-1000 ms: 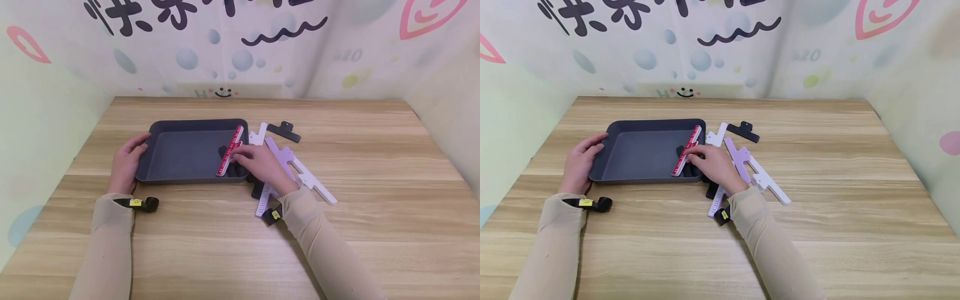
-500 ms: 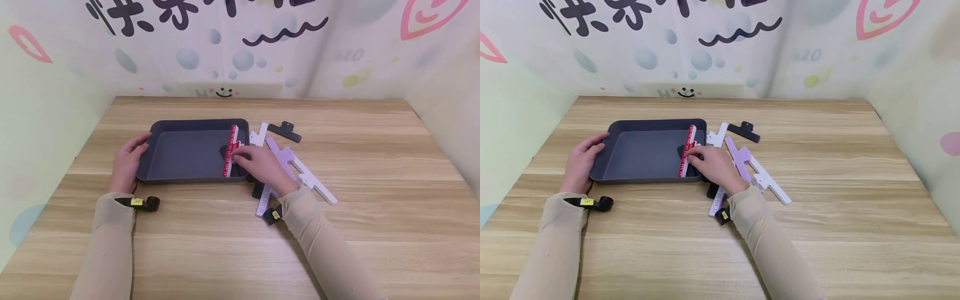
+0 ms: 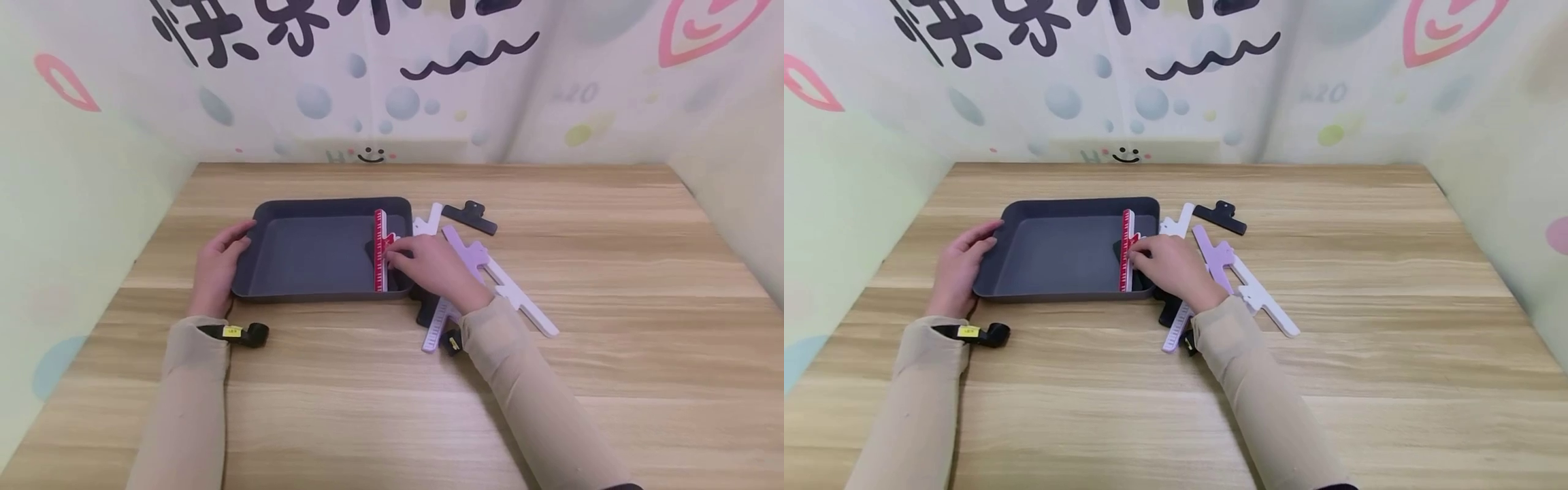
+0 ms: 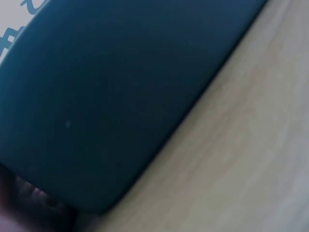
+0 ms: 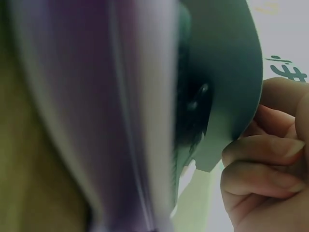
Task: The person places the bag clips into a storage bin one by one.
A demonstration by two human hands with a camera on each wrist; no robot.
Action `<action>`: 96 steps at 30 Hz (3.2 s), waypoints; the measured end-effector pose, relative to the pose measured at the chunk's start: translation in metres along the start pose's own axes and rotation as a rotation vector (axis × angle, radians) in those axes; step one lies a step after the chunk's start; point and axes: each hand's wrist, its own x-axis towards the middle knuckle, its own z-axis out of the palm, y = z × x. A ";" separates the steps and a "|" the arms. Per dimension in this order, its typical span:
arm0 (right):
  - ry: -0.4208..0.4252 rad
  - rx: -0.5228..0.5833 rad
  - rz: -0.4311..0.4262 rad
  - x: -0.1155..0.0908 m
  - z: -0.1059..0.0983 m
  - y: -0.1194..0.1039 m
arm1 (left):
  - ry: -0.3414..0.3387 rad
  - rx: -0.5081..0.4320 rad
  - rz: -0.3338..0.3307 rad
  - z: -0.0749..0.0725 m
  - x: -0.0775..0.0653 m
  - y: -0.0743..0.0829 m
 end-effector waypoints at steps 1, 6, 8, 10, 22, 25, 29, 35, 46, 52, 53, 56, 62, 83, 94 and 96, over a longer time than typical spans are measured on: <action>-0.003 -0.005 -0.002 0.001 -0.001 -0.001 | 0.002 0.001 -0.002 0.000 0.000 0.000; 0.005 -0.032 -0.008 0.002 -0.003 -0.005 | -0.006 -0.002 -0.011 -0.001 0.000 -0.001; 0.007 -0.045 -0.009 0.004 -0.003 -0.006 | -0.008 -0.004 -0.010 -0.001 0.000 -0.001; 0.003 -0.049 -0.005 0.005 -0.003 -0.007 | -0.005 -0.007 -0.010 -0.001 0.000 -0.001; -0.057 0.023 0.018 0.008 -0.007 -0.009 | -0.005 0.007 -0.019 0.001 -0.002 0.000; -0.060 0.037 0.015 0.008 -0.006 -0.009 | -0.002 0.017 -0.014 0.001 -0.003 0.001; -0.054 0.016 0.018 0.010 -0.004 -0.009 | 0.000 0.021 -0.008 0.000 -0.003 0.002; -0.049 -0.068 0.014 0.010 0.000 -0.011 | -0.001 0.017 -0.009 0.000 -0.003 0.001; -0.062 -0.124 -0.001 0.013 0.005 -0.013 | -0.017 0.017 -0.003 -0.001 -0.002 0.001; -0.069 -0.129 0.028 0.013 0.007 -0.014 | -0.011 0.029 0.002 0.000 -0.002 0.001; -0.070 -0.128 0.032 0.013 0.007 -0.014 | -0.012 0.032 0.001 0.000 -0.002 0.001; -0.075 -0.128 0.034 0.013 0.008 -0.014 | -0.013 0.032 -0.003 0.000 -0.002 0.000; -0.081 -0.133 0.032 0.013 0.010 -0.015 | -0.012 0.037 0.002 0.001 -0.002 0.000; -0.046 -0.064 -0.007 0.011 0.010 -0.008 | -0.022 0.000 -0.020 0.002 -0.002 0.000; -0.066 -0.022 -0.005 0.011 0.007 -0.009 | -0.025 0.002 -0.024 0.001 -0.002 0.000; -0.062 -0.008 -0.013 0.011 0.007 -0.008 | -0.025 0.006 -0.025 0.000 -0.002 0.000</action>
